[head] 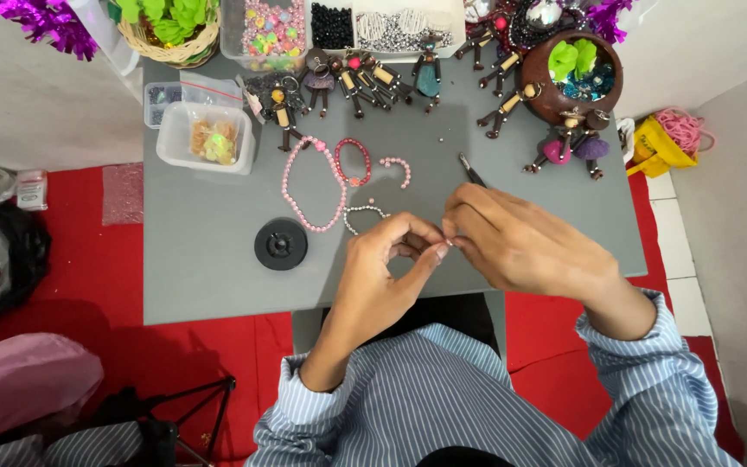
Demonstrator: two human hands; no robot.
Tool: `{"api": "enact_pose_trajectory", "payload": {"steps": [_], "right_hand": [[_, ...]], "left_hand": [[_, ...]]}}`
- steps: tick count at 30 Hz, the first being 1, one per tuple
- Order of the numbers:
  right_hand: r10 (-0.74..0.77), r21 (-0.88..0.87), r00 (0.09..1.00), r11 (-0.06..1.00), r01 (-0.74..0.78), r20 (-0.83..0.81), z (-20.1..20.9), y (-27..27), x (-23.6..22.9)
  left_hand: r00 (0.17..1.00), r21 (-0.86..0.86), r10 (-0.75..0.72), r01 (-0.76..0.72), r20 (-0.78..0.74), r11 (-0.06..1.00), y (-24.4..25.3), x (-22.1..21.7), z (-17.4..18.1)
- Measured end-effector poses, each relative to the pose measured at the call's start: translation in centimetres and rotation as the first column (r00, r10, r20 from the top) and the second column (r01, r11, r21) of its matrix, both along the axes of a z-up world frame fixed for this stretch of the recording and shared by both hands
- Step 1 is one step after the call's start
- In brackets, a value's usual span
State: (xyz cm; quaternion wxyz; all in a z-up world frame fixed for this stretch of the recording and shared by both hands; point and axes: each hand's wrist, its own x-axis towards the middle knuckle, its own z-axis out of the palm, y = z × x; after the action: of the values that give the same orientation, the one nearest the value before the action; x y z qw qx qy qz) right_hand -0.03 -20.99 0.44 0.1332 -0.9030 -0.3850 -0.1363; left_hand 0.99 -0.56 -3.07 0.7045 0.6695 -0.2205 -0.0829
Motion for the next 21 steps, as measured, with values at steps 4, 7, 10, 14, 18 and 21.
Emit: {"api": "enact_pose_trajectory", "payload": {"steps": [4,7,10,14,18,21], "right_hand": [[0.004,-0.01,1.0,1.0,-0.004,0.007,-0.8,-0.4,0.3],[-0.031,-0.026,0.998,0.999,0.032,0.048,-0.9,-0.3,0.4],[-0.075,-0.033,0.992,0.996,0.079,0.104,-0.6,-0.1,0.6],[-0.111,-0.004,0.976,0.993,0.114,0.189,-0.6,0.0,1.2],[-0.133,0.096,0.987,0.988,0.124,0.093,-1.2,-0.5,2.7],[0.046,0.525,0.963,0.845,0.105,-0.267,-1.0,-1.0,4.3]], "left_hand": [[1.0,0.005,-0.003,0.003,-0.018,1.0,-0.1,0.0,0.1],[0.999,-0.014,0.001,-0.002,-0.034,1.0,-0.4,0.2,0.1],[0.998,-0.051,0.002,-0.005,-0.055,0.999,-0.8,0.6,-0.6],[0.995,-0.155,-0.013,-0.003,-0.099,0.988,-1.6,1.7,-2.3],[0.997,-0.166,0.0,-0.014,-0.081,0.986,-1.9,3.2,-4.4],[0.995,-0.182,-0.056,0.039,-0.088,0.983,-1.3,4.3,-5.0]]}}
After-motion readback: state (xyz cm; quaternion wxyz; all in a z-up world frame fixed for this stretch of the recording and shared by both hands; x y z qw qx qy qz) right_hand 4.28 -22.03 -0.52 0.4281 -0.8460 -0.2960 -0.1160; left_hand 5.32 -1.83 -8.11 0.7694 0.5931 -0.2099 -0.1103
